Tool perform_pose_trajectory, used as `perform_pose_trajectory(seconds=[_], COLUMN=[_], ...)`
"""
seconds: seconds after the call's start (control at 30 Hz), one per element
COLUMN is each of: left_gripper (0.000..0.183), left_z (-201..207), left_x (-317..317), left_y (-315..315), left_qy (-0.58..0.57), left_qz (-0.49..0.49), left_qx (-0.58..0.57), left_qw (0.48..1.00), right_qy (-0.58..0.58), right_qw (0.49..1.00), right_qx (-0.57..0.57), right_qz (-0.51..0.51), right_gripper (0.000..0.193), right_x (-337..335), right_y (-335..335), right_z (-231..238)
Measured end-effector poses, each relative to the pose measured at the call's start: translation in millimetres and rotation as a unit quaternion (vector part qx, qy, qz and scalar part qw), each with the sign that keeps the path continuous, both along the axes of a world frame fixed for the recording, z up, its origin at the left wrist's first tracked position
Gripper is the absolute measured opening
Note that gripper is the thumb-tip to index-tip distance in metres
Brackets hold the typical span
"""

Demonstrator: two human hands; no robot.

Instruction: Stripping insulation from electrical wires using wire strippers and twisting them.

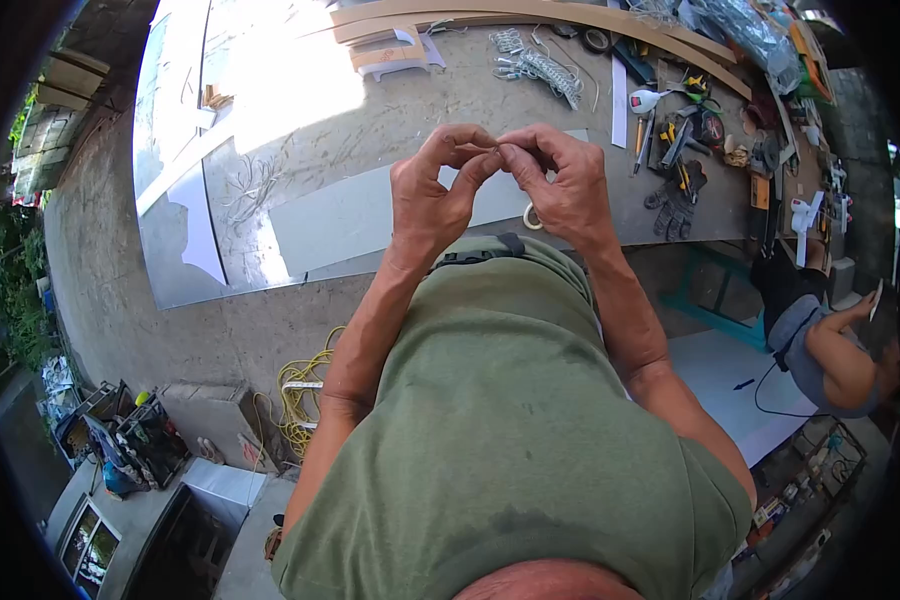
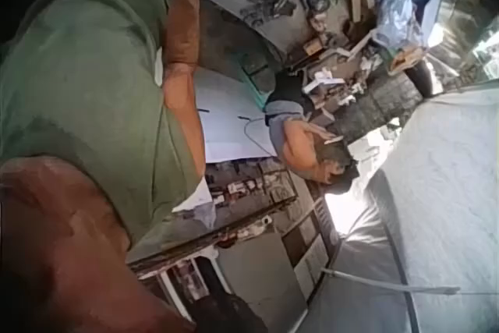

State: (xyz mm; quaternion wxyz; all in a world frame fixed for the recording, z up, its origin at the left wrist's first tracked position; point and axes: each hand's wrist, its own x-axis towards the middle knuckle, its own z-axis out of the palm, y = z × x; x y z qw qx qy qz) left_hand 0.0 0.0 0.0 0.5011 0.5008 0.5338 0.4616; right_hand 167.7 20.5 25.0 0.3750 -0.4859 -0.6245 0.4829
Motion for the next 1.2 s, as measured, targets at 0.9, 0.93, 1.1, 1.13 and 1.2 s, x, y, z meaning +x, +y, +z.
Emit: perform_pose_trajectory(seconds=[0.9, 0.93, 1.1, 1.13, 1.2], left_gripper=[0.018, 0.019, 0.019, 0.019, 0.018], left_z=[-19.5, -20.8, -22.3, -22.3, -24.0], left_x=[-8.7, -8.9, -6.0, -4.0, -2.6], left_y=[3.4, 3.7, 2.9, 2.8, 3.1], left_qy=[-0.001, -0.001, -0.004, -0.003, -0.003], left_qz=[-0.007, -0.013, -0.022, -0.025, -0.028], left_qx=[0.111, 0.111, 0.121, 0.129, 0.138], left_qw=[0.994, 0.994, 0.992, 0.991, 0.99], right_qy=[-0.064, -0.053, -0.009, -0.006, -0.003], right_qw=[0.992, 0.994, 1.0, 1.0, 1.0], right_qx=[0.105, 0.086, 0.021, -0.004, -0.029], right_qz=[0.034, 0.03, 0.02, 0.015, 0.009], right_gripper=[0.008, 0.008, 0.009, 0.009, 0.01], right_x=[-5.1, -4.7, -2.4, -1.6, -1.6], right_y=[-0.9, -1.2, -4.3, -4.5, -4.0], right_z=[-3.7, -7.3, -16.7, -18.1, -19.1])
